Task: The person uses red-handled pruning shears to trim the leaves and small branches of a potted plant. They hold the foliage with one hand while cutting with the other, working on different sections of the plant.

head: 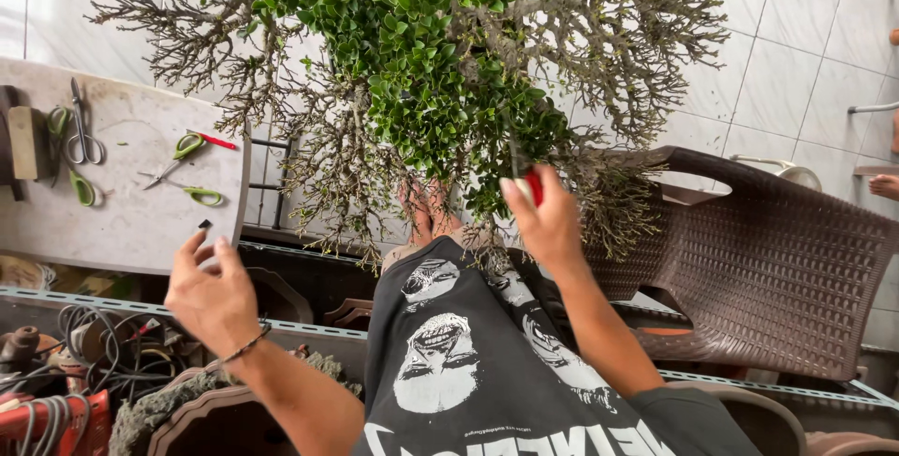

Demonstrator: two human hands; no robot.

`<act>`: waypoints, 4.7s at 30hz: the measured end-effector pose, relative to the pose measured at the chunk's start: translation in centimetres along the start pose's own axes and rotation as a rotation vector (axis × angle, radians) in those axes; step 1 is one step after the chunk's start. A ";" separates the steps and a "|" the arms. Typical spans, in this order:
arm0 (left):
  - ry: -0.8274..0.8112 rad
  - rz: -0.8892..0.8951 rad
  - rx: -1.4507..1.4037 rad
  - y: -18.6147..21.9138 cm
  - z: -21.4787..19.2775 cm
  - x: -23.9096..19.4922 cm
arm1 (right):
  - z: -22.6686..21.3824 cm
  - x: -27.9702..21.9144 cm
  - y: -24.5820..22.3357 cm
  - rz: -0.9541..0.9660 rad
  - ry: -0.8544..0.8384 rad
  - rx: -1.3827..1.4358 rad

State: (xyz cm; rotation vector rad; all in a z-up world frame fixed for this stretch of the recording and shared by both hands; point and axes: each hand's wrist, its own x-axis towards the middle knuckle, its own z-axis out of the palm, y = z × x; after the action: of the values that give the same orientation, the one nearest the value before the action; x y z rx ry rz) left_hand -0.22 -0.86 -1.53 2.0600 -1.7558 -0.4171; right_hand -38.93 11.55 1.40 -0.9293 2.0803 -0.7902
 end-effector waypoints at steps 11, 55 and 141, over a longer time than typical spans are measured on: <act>-0.338 0.456 -0.305 12.8 7.9 -2.9 | -2.7 7.4 4.7 -0.573 0.484 -0.769; -0.062 0.284 -0.108 2.0 3.7 0.7 | -0.1 8.2 7.1 -0.748 0.606 -0.838; -0.054 0.715 -0.129 21.4 14.8 -2.6 | -6.3 7.2 -0.8 -0.206 -0.273 -0.245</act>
State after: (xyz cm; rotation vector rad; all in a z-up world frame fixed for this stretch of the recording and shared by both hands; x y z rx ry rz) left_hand -26.15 -2.66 -4.22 1.2195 -2.2661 -0.3474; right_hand -47.20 6.85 2.97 -1.3244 1.8869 -0.4828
